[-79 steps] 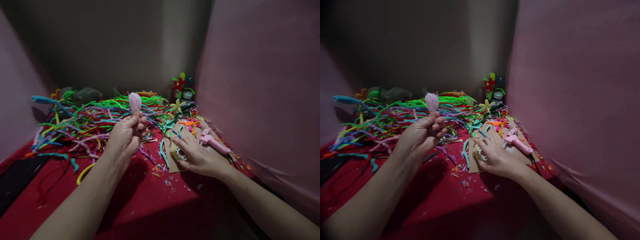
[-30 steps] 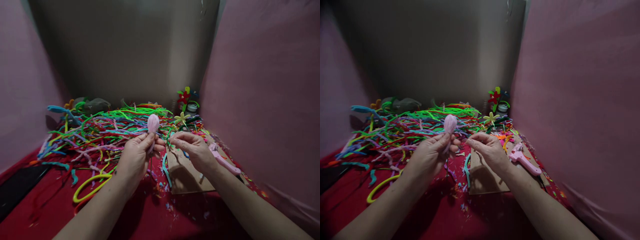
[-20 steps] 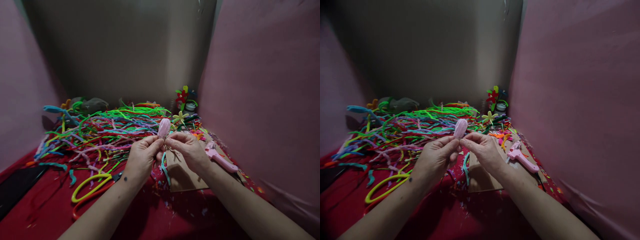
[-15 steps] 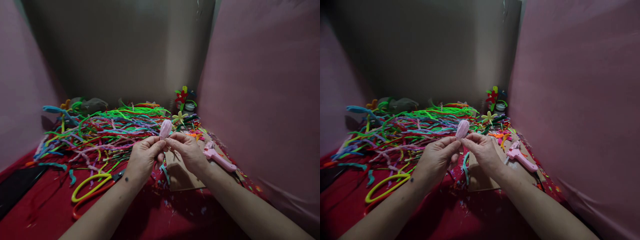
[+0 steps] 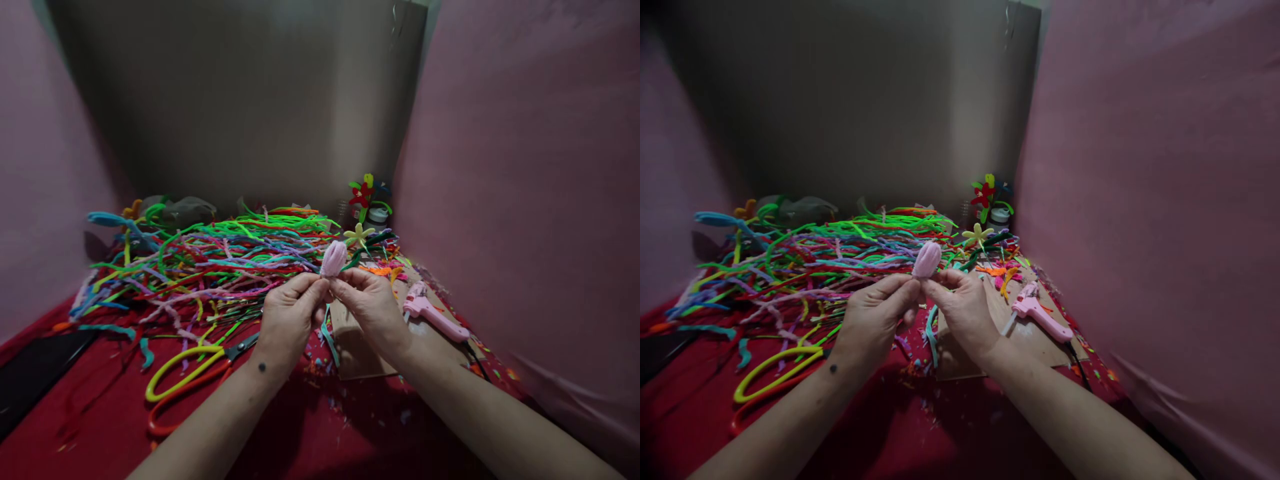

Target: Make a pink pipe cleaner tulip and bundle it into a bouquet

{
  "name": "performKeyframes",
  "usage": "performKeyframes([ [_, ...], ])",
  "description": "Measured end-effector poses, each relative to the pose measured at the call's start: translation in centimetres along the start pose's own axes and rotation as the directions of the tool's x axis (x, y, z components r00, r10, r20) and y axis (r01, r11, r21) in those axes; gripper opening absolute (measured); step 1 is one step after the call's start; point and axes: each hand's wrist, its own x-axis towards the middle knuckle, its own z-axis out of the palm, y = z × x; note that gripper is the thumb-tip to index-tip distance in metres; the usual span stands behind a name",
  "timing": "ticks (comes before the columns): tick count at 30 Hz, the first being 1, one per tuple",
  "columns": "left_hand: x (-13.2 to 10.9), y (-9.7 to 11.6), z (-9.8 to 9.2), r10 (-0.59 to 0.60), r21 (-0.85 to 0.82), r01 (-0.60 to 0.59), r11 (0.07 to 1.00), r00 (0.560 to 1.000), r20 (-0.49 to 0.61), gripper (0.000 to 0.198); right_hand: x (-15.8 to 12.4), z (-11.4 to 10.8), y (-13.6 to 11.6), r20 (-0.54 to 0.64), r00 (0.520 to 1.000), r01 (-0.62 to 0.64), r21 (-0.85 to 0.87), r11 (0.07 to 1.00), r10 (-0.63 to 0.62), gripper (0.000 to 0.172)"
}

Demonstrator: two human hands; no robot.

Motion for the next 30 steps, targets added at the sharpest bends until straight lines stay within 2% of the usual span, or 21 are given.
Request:
performKeyframes([
  [9,0.0,0.5,-0.3,0.166,0.051,-0.163,0.985,0.985,-0.048,0.015,-0.4,0.8,-0.4,0.000,0.997,0.074,0.016,0.997,-0.074,0.015],
  [15,0.0,0.4,-0.6,0.178,0.080,-0.175,0.981,0.983,-0.037,0.019,-0.5,0.6,-1.0,0.032,0.997,0.070,-0.037,0.997,-0.069,0.016],
  [18,0.1,0.5,-0.7,0.109,0.074,-0.109,0.991,0.994,-0.006,0.022,-0.3,0.1,-1.0,0.060,0.995,0.080,-0.096,0.992,-0.075,0.018],
  [21,0.3,0.5,-0.9,-0.019,0.010,0.019,1.000,0.997,0.079,0.026,0.1,-0.7,-0.6,0.159,0.986,0.075,-0.118,0.990,-0.055,0.018],
  [26,0.7,0.6,-1.1,-0.186,-0.158,0.237,0.959,0.941,0.281,0.028,0.6,-1.8,0.2,0.315,0.949,-0.041,0.024,0.999,0.031,0.017],
  [30,0.8,0.6,-1.1,-0.242,-0.233,0.335,0.913,0.904,0.352,0.025,0.3,-1.5,0.4,0.265,0.964,-0.083,0.156,0.984,0.039,0.012],
])
